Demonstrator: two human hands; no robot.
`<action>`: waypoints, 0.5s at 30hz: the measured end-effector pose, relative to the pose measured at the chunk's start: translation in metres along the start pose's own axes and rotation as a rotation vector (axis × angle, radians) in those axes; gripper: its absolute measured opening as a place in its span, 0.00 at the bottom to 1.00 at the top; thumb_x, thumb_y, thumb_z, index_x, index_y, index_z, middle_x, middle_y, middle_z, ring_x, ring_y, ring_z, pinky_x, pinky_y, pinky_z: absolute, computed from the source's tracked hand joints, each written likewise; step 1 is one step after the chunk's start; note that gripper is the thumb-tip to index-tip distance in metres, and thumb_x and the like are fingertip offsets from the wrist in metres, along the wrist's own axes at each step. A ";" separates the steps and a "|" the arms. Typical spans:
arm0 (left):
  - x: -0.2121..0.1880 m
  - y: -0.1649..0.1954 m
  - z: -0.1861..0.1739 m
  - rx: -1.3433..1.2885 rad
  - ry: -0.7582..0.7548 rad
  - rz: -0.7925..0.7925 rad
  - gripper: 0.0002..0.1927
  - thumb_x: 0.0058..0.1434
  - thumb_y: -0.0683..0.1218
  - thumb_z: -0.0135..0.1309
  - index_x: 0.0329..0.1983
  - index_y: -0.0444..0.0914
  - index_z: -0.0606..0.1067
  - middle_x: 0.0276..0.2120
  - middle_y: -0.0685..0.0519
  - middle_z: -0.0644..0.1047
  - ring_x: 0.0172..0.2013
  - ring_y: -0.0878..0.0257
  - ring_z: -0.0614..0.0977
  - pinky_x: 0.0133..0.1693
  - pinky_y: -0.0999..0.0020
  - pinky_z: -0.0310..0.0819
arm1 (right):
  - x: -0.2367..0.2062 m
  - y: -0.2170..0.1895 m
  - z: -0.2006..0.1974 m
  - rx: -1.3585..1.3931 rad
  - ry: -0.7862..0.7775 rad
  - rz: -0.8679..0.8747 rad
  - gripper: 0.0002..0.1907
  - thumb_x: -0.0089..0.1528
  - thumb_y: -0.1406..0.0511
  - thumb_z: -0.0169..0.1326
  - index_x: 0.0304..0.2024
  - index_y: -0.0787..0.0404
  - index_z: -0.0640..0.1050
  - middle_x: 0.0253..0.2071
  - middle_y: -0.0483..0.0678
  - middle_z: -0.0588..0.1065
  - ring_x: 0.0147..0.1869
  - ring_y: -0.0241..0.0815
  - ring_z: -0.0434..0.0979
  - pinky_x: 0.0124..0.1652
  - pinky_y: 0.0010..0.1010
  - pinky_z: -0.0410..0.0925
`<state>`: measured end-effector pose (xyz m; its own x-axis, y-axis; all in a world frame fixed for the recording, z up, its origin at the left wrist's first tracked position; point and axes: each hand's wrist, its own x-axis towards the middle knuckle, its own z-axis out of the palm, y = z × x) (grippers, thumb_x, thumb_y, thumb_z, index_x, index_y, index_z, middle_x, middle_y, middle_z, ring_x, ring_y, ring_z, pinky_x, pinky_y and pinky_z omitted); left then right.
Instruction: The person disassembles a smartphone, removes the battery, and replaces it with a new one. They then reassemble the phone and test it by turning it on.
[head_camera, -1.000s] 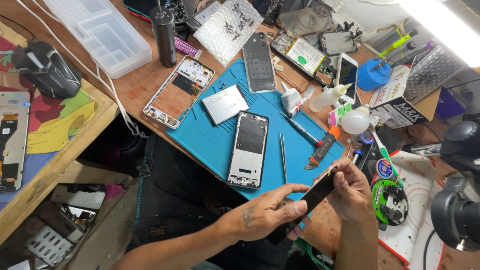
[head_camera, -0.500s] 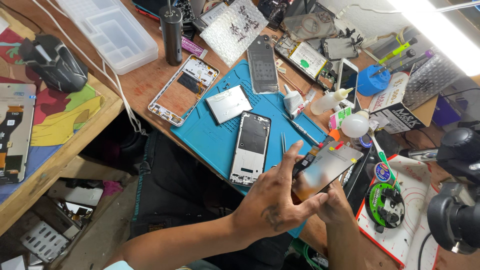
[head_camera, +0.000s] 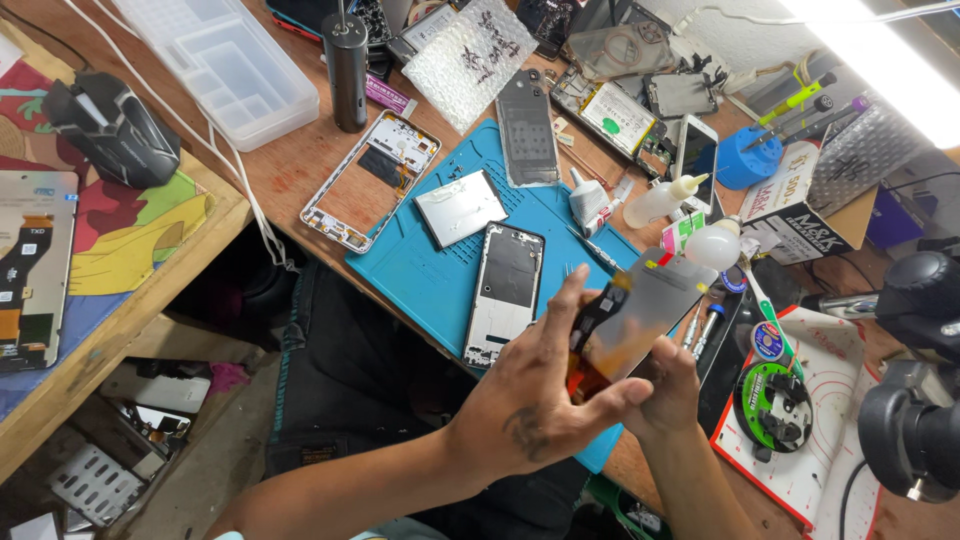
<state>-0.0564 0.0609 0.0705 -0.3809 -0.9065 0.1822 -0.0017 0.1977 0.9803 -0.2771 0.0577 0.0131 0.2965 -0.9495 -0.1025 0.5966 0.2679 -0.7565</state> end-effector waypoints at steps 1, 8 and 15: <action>-0.003 -0.001 -0.006 0.014 0.016 -0.009 0.55 0.65 0.68 0.49 0.77 0.25 0.46 0.64 0.31 0.69 0.64 0.39 0.73 0.62 0.53 0.68 | 0.002 0.000 0.004 0.015 -0.006 0.007 0.45 0.65 0.48 0.53 0.70 0.76 0.60 0.67 0.66 0.66 0.70 0.62 0.66 0.64 0.54 0.64; -0.014 -0.022 -0.060 0.211 0.209 -0.347 0.45 0.65 0.68 0.40 0.71 0.29 0.59 0.59 0.33 0.72 0.60 0.46 0.76 0.57 0.55 0.72 | 0.016 0.011 0.015 0.019 -0.012 -0.018 0.44 0.66 0.44 0.50 0.63 0.80 0.65 0.69 0.78 0.59 0.80 0.70 0.55 0.74 0.63 0.52; -0.014 -0.037 -0.055 0.254 0.186 -0.366 0.36 0.69 0.55 0.45 0.70 0.25 0.57 0.60 0.31 0.69 0.59 0.48 0.76 0.56 0.56 0.72 | 0.012 0.013 0.013 -0.023 -0.041 -0.086 0.49 0.64 0.41 0.54 0.63 0.82 0.64 0.72 0.83 0.54 0.81 0.76 0.50 0.74 0.66 0.50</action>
<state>0.0002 0.0458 0.0354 -0.1416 -0.9803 -0.1377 -0.3392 -0.0827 0.9371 -0.2563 0.0518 0.0103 0.2756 -0.9612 -0.0107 0.6041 0.1818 -0.7759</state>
